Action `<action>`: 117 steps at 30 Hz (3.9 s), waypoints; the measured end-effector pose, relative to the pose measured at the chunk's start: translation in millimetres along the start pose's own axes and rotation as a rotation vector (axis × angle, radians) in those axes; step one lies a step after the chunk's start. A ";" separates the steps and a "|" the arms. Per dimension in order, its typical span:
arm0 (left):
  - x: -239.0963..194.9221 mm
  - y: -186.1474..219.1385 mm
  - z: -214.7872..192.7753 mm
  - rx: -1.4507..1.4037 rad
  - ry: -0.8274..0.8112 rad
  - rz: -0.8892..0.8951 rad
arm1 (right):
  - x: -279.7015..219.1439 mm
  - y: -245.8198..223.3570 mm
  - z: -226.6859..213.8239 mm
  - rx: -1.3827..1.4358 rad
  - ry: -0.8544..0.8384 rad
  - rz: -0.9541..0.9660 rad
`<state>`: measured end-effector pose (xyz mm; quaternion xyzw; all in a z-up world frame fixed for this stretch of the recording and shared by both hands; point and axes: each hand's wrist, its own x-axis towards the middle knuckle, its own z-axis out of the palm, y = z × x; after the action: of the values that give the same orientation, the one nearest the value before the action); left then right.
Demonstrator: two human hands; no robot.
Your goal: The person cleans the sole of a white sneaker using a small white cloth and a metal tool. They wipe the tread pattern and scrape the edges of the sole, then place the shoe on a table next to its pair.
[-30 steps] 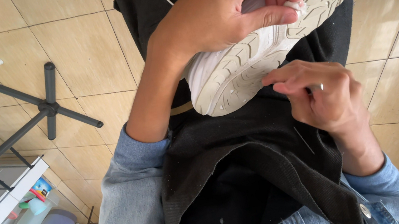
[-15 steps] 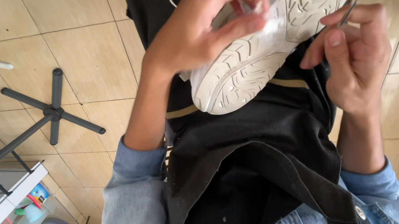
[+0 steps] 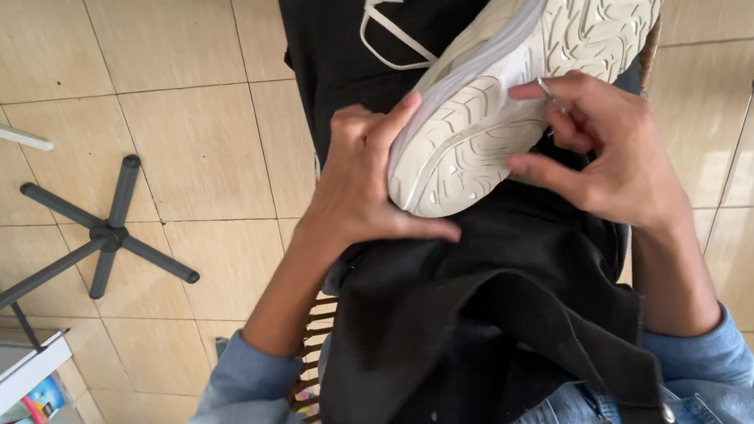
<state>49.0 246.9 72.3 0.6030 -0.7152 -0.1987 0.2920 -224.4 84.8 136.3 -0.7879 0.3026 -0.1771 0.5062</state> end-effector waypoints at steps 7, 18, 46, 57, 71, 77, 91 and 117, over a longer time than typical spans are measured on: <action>20.9 30.0 -57.3 -0.431 0.174 -0.038 | 1.3 -24.6 -1.3 0.026 0.056 0.008; 54.1 127.6 -113.1 -0.766 -0.107 -0.229 | -14.4 -93.8 23.8 0.218 0.227 -0.091; 46.1 109.9 -74.8 -0.904 0.158 -0.149 | -26.5 -57.2 40.1 -0.157 0.617 -0.458; 44.9 102.0 -74.4 -0.890 0.053 -0.243 | -31.6 -78.4 19.7 -0.167 0.185 -0.322; 44.2 106.8 -68.3 -0.913 0.038 -0.307 | -62.5 -40.6 46.8 0.060 0.671 -0.580; 45.1 106.6 -72.4 -0.865 0.011 -0.301 | -55.3 -32.7 49.0 0.106 0.637 -0.569; 71.5 96.0 -72.6 -1.016 0.027 -0.171 | -49.5 -67.9 29.0 -0.238 0.315 -0.203; 48.5 68.9 -21.0 -1.130 -0.099 -0.063 | -49.7 7.5 32.1 1.076 0.220 -0.094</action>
<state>6.4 214.2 140.6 0.3642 -0.4925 -0.5871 0.5293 -245.3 137.2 117.3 -0.4076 0.1849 -0.4104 0.7945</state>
